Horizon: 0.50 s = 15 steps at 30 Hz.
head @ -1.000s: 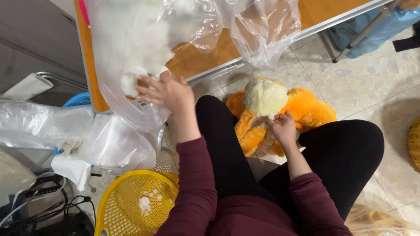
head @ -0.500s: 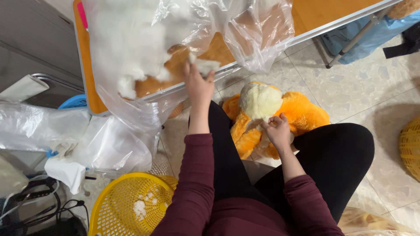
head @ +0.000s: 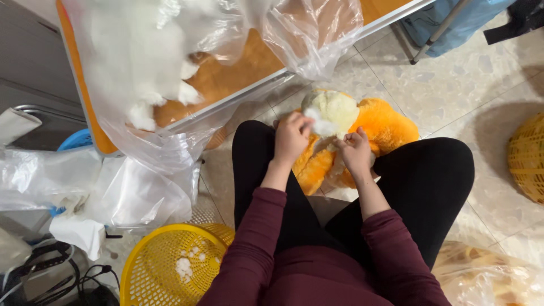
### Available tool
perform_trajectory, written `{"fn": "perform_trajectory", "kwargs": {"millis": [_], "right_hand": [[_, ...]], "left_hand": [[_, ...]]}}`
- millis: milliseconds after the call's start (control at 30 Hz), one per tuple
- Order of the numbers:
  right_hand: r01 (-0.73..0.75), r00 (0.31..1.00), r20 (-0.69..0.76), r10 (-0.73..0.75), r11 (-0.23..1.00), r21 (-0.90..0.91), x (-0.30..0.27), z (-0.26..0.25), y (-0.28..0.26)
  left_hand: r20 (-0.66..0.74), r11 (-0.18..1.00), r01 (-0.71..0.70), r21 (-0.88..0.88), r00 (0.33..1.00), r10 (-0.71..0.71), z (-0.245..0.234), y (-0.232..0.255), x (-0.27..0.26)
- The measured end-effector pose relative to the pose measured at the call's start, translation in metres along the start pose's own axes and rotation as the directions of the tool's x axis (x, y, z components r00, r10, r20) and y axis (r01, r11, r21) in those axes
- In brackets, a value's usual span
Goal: The person sits on the floor and stuffs a yellow plush toy with white cotton-like material. They repeatedly pull material from a nearby plastic bag and push it into the opening of the plush toy, adjusting the shape as they work.
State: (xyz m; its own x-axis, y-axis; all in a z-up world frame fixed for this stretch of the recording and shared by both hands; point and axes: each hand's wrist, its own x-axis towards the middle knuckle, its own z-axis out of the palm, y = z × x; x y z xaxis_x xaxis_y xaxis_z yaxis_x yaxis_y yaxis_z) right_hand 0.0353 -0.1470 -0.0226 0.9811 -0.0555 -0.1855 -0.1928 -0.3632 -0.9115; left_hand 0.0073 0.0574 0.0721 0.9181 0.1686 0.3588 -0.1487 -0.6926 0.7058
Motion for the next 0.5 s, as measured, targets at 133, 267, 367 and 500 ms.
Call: {"fn": "perform_trajectory", "kwargs": {"millis": [133, 267, 367, 500], "right_hand": [[0.058, 0.997, -0.05, -0.064, 0.992, -0.113, -0.005, -0.005, -0.004], [0.021, 0.998, -0.051, -0.028, 0.991, -0.131, -0.008, -0.009, -0.014], [0.031, 0.999, -0.022, -0.032, 0.998, -0.062, -0.015, -0.011, -0.017], [-0.068, 0.997, 0.05, 0.059, 0.977, 0.203, -0.019, -0.005, -0.014]], "left_hand": [[0.21, 0.999, 0.027, 0.026, 0.977, -0.032, 0.031, 0.002, -0.031], [0.215, 0.988, 0.147, -0.051, 0.968, -0.133, 0.062, -0.008, -0.041], [0.274, 0.888, 0.363, -0.283, 0.918, -0.288, 0.08, -0.021, -0.043], [0.252, 0.933, 0.328, -0.145, 0.925, -0.286, 0.085, -0.026, -0.039]]}}
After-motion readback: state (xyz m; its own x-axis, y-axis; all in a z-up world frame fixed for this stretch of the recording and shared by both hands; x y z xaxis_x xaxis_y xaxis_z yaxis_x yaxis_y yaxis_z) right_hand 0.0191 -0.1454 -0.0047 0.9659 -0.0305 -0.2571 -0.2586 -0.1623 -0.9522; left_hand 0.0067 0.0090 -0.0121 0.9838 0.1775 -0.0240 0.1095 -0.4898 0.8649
